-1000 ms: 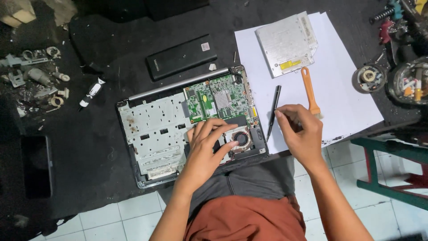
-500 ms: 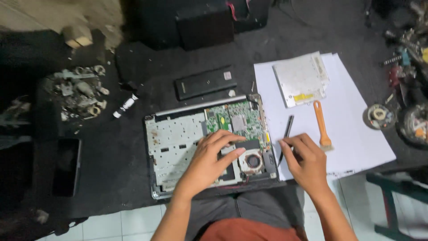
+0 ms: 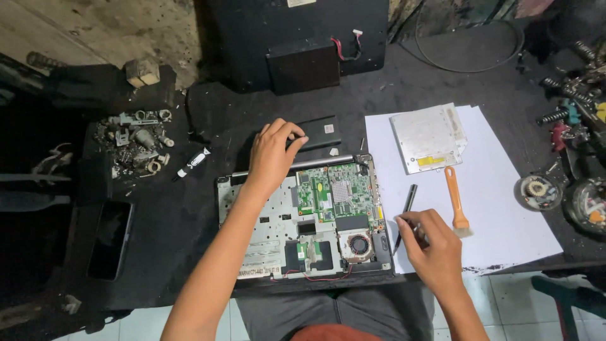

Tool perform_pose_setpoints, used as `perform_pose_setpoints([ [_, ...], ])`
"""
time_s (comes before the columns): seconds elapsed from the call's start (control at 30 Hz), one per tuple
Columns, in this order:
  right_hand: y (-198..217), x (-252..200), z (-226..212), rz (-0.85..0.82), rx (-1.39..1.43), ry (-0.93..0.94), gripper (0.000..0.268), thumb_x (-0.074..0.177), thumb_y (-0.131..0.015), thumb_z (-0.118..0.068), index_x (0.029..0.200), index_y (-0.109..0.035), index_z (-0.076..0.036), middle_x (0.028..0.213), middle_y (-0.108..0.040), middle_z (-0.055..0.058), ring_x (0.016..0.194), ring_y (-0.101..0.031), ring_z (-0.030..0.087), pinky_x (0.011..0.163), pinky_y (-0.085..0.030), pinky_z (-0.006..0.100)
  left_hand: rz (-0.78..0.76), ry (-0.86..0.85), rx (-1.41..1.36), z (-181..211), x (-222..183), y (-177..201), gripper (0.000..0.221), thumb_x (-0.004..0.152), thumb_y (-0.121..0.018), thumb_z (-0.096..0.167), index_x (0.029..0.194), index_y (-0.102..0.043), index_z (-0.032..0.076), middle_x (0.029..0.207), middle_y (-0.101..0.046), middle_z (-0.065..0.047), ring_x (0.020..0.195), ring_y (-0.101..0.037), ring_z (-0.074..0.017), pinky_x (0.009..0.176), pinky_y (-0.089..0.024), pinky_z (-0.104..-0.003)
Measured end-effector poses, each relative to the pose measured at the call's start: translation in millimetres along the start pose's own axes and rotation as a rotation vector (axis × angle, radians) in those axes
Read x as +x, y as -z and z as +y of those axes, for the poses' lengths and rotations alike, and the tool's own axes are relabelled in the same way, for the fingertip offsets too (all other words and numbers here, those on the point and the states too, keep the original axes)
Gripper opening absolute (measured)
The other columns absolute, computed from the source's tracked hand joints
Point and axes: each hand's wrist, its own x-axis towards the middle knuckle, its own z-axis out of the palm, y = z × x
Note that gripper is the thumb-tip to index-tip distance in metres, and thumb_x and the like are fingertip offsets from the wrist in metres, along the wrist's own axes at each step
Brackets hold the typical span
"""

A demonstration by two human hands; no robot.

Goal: Reassembling a laptop by installing the internal battery and then attaching and screwing on the back cover.

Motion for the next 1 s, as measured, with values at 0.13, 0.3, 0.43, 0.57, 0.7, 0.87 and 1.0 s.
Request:
perform_pose_setpoints([
  [0.13,0,0,2,0.0,-0.008,0.013,0.008,0.099,-0.069,-0.016,0.095,-0.072,-0.01,0.084,-0.066,0.0,0.063,-0.054,0.012,0.061,-0.043,0.027,0.028,-0.002,-0.039,-4,0,-4,0.005,0.099,-0.069,0.017,0.098,-0.071,0.012,0.098,-0.064,-0.003,0.093,-0.06,-0.0284,0.085,-0.049,-0.044],
  [0.3,0,-1,-1,-0.007,-0.01,-0.005,0.009,0.1,-0.067,-0.017,0.096,-0.072,-0.011,0.086,-0.067,0.0,0.062,-0.054,0.013,0.059,-0.043,0.026,0.067,-0.065,-0.009,-24,0,-10,0.002,0.099,-0.068,0.012,0.1,-0.07,0.011,0.099,-0.062,-0.005,0.09,-0.06,-0.0279,0.084,-0.047,-0.042],
  [0.43,-1,-1,1,-0.007,-0.022,-0.006,0.008,0.1,-0.066,-0.017,0.098,-0.072,-0.011,0.086,-0.067,0.0,0.063,-0.053,0.012,0.06,-0.043,0.027,0.056,-0.066,-0.07,-17,-1,-2,0.005,0.102,-0.064,0.011,0.103,-0.069,0.01,0.1,-0.061,-0.007,0.091,-0.061,-0.0294,0.081,-0.047,-0.042],
  [0.57,-1,-1,-1,0.002,-0.022,-0.004,0.01,0.1,-0.066,-0.017,0.102,-0.072,-0.01,0.087,-0.067,0.001,0.062,-0.051,0.013,0.06,-0.042,0.027,0.02,-0.072,0.013,-13,0,-5,0.005,0.1,-0.068,0.019,0.104,-0.069,0.016,0.101,-0.061,-0.004,0.094,-0.059,-0.0293,0.084,-0.045,-0.045],
  [0.7,-2,-2,1,-0.002,-0.025,-0.004,0.009,0.1,-0.066,-0.017,0.101,-0.072,-0.01,0.087,-0.067,0.001,0.065,-0.054,0.013,0.061,-0.042,0.027,0.039,-0.098,0.045,-17,2,-11,0.004,0.101,-0.067,0.018,0.1,-0.069,0.015,0.102,-0.061,-0.002,0.094,-0.058,-0.0274,0.08,-0.043,-0.043],
  [0.87,-2,-3,2,-0.003,-0.036,0.004,0.009,0.1,-0.066,-0.016,0.098,-0.072,-0.01,0.086,-0.067,0.0,0.064,-0.053,0.013,0.061,-0.043,0.028,0.012,-0.102,0.034,-29,6,-13,0.008,0.105,-0.06,0.019,0.102,-0.064,0.013,0.105,-0.058,-0.005,0.097,-0.057,-0.0297,0.083,-0.043,-0.045],
  [1.0,-3,-4,3,0.008,-0.037,0.01,0.008,0.101,-0.066,-0.016,0.1,-0.072,-0.01,0.088,-0.067,0.0,0.064,-0.052,0.013,0.061,-0.043,0.028,-0.053,-0.037,-0.203,-17,7,5,0.01,0.108,-0.055,0.014,0.101,-0.058,0.008,0.1,-0.057,-0.01,0.088,-0.057,-0.0274,0.076,-0.042,-0.038],
])
